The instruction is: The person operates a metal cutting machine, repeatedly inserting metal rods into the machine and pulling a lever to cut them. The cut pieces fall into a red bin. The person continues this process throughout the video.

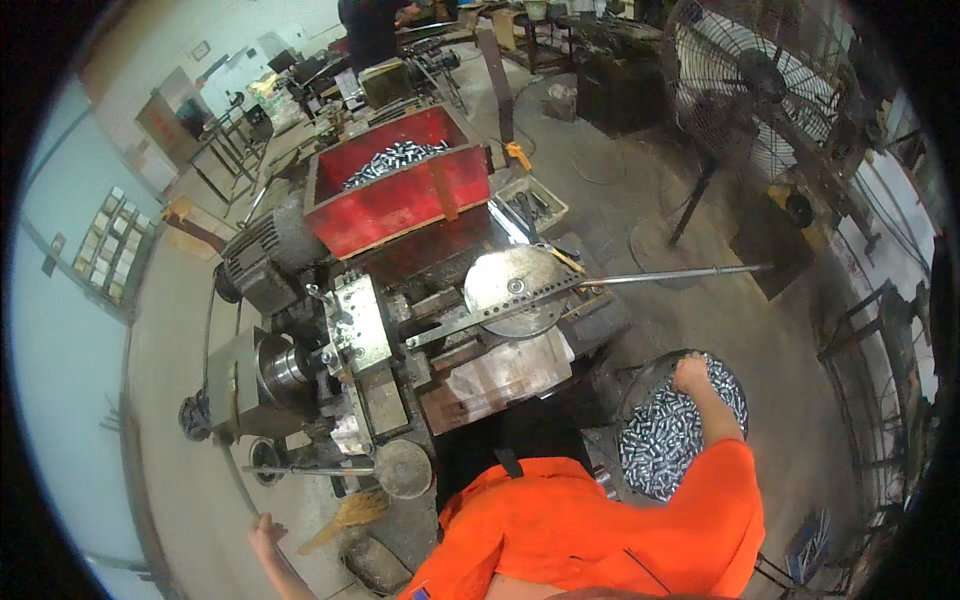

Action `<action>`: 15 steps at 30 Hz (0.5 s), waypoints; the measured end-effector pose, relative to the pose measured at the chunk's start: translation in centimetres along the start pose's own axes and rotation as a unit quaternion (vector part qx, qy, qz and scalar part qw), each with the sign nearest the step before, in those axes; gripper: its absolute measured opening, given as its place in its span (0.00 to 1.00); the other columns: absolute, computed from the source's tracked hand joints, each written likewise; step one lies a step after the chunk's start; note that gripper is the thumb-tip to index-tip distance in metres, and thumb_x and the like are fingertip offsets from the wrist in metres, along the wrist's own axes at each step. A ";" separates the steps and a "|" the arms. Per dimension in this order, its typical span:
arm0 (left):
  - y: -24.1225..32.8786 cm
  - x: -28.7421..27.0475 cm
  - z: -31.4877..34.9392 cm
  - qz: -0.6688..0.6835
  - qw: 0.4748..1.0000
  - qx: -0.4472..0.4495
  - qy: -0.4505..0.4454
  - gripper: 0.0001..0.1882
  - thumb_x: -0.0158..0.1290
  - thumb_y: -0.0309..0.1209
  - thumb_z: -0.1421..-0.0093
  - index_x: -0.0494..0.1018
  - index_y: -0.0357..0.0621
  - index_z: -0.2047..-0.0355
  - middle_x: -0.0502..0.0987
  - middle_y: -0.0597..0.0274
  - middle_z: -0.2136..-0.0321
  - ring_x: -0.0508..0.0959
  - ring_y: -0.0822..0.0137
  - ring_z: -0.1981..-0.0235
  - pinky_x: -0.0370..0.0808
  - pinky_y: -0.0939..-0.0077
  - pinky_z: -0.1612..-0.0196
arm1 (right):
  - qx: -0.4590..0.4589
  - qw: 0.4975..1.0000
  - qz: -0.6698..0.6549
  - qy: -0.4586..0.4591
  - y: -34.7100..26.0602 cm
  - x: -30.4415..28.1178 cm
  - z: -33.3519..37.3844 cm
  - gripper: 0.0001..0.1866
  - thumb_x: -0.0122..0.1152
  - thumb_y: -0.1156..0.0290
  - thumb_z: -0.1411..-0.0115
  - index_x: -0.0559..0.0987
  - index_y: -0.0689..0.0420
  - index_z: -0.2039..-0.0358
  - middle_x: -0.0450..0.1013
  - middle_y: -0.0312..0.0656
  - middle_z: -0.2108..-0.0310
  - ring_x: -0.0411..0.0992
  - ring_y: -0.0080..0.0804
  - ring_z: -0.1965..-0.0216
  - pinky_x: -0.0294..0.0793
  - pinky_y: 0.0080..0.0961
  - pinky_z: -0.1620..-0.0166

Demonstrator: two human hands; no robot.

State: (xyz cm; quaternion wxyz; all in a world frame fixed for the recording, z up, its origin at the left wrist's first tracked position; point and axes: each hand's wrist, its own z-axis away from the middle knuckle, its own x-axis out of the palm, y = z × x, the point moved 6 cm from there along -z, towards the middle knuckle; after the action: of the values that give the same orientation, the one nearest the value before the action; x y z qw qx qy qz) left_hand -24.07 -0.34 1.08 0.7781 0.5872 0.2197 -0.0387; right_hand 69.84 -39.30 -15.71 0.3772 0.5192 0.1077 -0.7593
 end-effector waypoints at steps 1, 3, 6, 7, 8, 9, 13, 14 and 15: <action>0.3 0.5 -0.3 -0.003 1.000 -0.004 -0.003 0.19 0.58 0.35 0.51 0.68 0.31 0.68 0.71 0.55 0.86 0.72 0.63 0.86 0.72 0.68 0.82 | 0.002 1.000 -0.001 -0.009 0.3 0.4 -0.3 0.22 0.60 0.58 0.57 0.79 0.57 0.61 0.68 0.49 0.51 0.63 0.43 0.46 0.61 0.38 0.44; 1.8 0.9 0.0 -0.163 0.986 0.029 -0.010 0.16 0.57 0.33 0.51 0.69 0.33 0.68 0.71 0.58 0.86 0.72 0.63 0.86 0.72 0.67 0.80 | 0.037 0.996 -0.058 0.059 1.0 1.5 -0.8 0.23 0.61 0.59 0.58 0.79 0.58 0.62 0.69 0.50 0.53 0.66 0.43 0.51 0.66 0.34 0.48; 6.9 1.7 3.9 -0.538 0.813 0.212 0.068 0.14 0.55 0.32 0.50 0.72 0.37 0.65 0.73 0.60 0.83 0.74 0.64 0.82 0.73 0.66 0.74 | -0.017 0.953 -0.205 0.223 -0.2 -1.3 0.7 0.19 0.61 0.64 0.63 0.79 0.58 0.68 0.73 0.49 0.63 0.71 0.46 0.60 0.72 0.37 0.59; 9.4 3.7 5.6 -0.658 0.687 0.291 0.101 0.14 0.54 0.32 0.49 0.73 0.38 0.64 0.74 0.60 0.82 0.75 0.65 0.80 0.74 0.66 0.72 | -0.122 0.905 -0.226 0.339 -0.9 -1.6 1.6 0.17 0.62 0.65 0.67 0.78 0.59 0.74 0.75 0.48 0.70 0.71 0.46 0.65 0.72 0.40 0.64; 13.7 6.4 8.5 -0.564 0.775 0.274 0.083 0.15 0.55 0.32 0.49 0.73 0.39 0.62 0.75 0.59 0.79 0.75 0.66 0.77 0.73 0.67 0.69 | -0.235 0.865 -0.237 0.375 -2.6 -2.4 2.5 0.13 0.63 0.69 0.68 0.81 0.58 0.77 0.72 0.52 0.58 0.72 0.47 0.61 0.73 0.36 0.57; 17.4 7.9 12.1 -0.465 0.849 0.239 0.080 0.16 0.55 0.32 0.48 0.74 0.40 0.59 0.77 0.58 0.76 0.76 0.66 0.73 0.73 0.68 0.66 | -0.159 0.762 -0.580 0.240 -6.6 -7.0 5.0 0.13 0.64 0.69 0.67 0.81 0.57 0.76 0.72 0.49 0.60 0.71 0.46 0.60 0.72 0.37 0.58; 22.4 21.3 14.7 -0.186 0.926 0.279 -0.173 0.16 0.55 0.32 0.46 0.74 0.35 0.59 0.78 0.52 0.70 0.78 0.66 0.68 0.72 0.72 0.62 | -0.443 0.742 -0.460 0.204 -21.9 -21.7 15.6 0.25 0.63 0.72 0.67 0.79 0.58 0.62 0.66 0.48 0.49 0.64 0.45 0.47 0.65 0.34 0.47; 24.4 25.7 16.8 -0.194 0.893 0.352 -0.204 0.16 0.54 0.35 0.46 0.74 0.36 0.61 0.79 0.51 0.69 0.79 0.64 0.67 0.73 0.72 0.62 | -0.501 0.703 -0.464 0.199 -25.0 -23.0 17.0 0.26 0.62 0.72 0.66 0.77 0.58 0.59 0.64 0.49 0.47 0.63 0.46 0.46 0.65 0.35 0.46; 24.6 28.7 17.9 -0.229 0.863 0.380 -0.241 0.17 0.53 0.38 0.44 0.75 0.37 0.62 0.79 0.50 0.69 0.80 0.62 0.67 0.73 0.71 0.63 | -0.568 0.667 -0.422 0.234 -28.1 -25.1 19.2 0.29 0.62 0.72 0.65 0.75 0.57 0.56 0.63 0.51 0.47 0.62 0.49 0.46 0.65 0.36 0.46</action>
State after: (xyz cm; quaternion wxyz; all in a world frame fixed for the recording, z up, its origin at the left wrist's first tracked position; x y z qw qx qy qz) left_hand 14.94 -3.77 15.87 0.4925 0.7429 0.1222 -0.4366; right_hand 41.45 -18.91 8.11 0.2010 0.2642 0.8100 -0.4834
